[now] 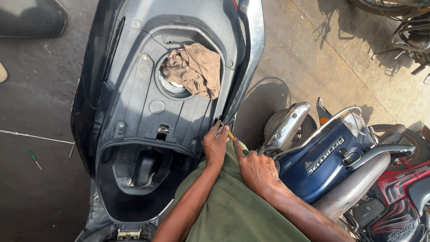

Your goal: The person uses a screwdriver and a T-handle wrench to remove and tighten screws on the rear storage compartment of a scooter. They repeatedly insert and remove screws, adjust the compartment cover, and work on the latch area while other scooters and tools are visible nearby.

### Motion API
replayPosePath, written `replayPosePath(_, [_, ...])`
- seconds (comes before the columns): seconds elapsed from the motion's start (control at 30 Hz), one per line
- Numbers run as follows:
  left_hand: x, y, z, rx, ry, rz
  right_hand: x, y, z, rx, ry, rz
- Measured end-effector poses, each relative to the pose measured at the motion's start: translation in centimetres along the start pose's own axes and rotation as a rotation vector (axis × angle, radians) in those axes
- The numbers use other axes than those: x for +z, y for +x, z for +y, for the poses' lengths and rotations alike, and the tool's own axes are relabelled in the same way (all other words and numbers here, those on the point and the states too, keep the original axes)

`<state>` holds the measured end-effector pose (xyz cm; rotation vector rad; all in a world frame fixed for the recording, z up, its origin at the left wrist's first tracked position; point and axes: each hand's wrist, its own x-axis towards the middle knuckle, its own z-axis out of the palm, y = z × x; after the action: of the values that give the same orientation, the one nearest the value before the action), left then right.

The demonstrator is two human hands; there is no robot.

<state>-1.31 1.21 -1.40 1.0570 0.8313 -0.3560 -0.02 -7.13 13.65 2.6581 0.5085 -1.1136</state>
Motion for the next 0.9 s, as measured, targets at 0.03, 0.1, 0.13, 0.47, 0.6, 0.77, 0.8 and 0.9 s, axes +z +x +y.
replayPosePath(0.03, [0.0,0.1,-0.1,0.003,0.001,-0.007,-0.1,0.0,-0.1,-0.004,0.005,0.014])
replayPosePath(0.1, [0.0,0.2,-0.3,0.012,0.005,-0.018,-0.3,0.1,-0.2,-0.001,-0.005,-0.006])
replayPosePath(0.13, [0.0,0.2,-0.4,0.012,0.011,-0.013,-0.4,0.1,-0.2,0.001,-0.007,-0.018])
replayPosePath(0.47, [0.0,0.2,-0.4,0.012,0.012,-0.018,-1.0,0.3,-0.8,0.005,-0.066,-0.043])
replayPosePath(0.6, [-0.3,0.4,-0.3,-0.067,0.001,-0.031,-1.8,0.7,-1.2,-0.014,-0.127,-0.066])
replayPosePath(0.77, [-2.4,-1.3,0.1,0.057,0.178,-0.104,-3.1,1.7,-2.2,-0.013,-0.158,-0.16])
replayPosePath(0.8, [-2.6,-1.6,0.3,0.161,0.339,-0.098,-3.4,2.0,-2.3,-0.013,-0.168,-0.174])
replayPosePath(0.9, [-2.6,-2.3,1.3,0.789,0.623,-0.169,-4.1,3.0,-2.2,0.029,-0.078,-0.247])
